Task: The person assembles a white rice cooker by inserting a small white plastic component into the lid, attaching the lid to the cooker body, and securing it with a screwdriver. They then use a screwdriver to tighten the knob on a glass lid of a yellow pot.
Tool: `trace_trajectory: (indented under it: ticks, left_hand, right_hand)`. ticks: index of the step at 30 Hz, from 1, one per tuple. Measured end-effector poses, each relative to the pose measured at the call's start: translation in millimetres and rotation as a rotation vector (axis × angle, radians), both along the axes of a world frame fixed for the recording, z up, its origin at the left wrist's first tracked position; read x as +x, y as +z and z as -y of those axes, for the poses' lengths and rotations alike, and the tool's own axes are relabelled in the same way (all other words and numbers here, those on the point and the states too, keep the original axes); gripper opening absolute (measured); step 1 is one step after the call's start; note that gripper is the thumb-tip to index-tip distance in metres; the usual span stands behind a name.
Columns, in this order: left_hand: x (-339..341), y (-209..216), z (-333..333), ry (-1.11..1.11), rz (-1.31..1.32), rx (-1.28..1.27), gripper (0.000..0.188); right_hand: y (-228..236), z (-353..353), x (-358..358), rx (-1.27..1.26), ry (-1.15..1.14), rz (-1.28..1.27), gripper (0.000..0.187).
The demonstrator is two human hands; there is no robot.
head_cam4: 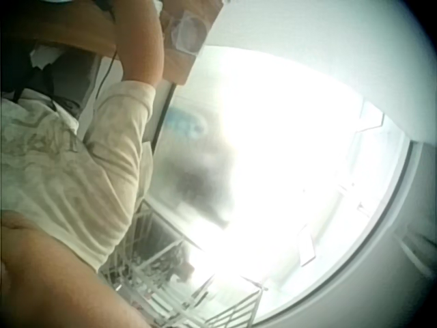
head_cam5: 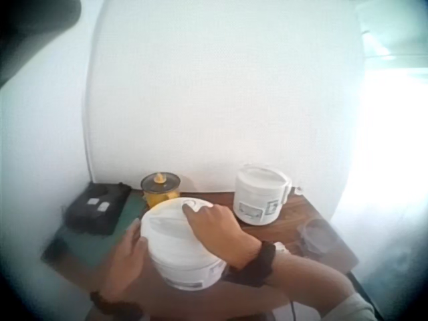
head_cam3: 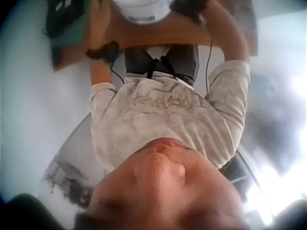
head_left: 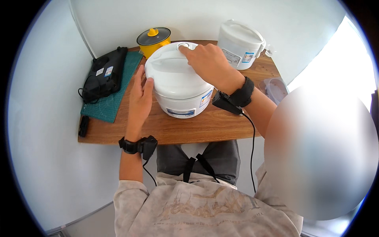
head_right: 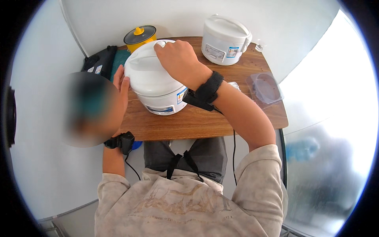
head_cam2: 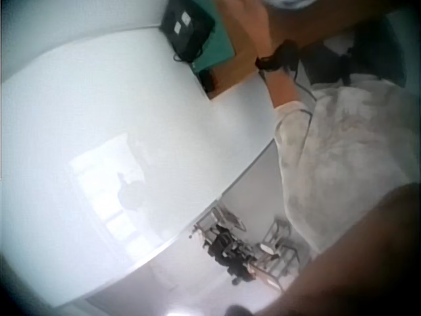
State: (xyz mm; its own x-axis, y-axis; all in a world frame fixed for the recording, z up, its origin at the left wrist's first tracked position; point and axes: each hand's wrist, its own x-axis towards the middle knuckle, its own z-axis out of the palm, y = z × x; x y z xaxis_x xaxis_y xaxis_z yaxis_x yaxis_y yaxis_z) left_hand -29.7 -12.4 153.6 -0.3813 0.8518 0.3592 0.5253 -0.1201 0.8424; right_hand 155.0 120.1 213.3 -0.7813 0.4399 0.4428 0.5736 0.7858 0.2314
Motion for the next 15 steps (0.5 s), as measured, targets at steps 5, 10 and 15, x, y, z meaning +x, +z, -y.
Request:
trace_trajectory:
  ticks: [5,10,15]
  left_hand:
    - [2,8,2,0.015,-0.144,-0.085,0.054]
    - [2,11,3,0.012,-0.118,-0.102,0.052]
    - [-1,3,-13,-0.001,-0.014,-0.076,0.057]
  right_hand:
    - [-2,-5,2,0.028,0.015,0.018,0.052]
    - [10,-1,12,-0.159,0.026,0.004,0.049]
    - [11,-22,43,-0.508,0.155,-0.211,0.049]
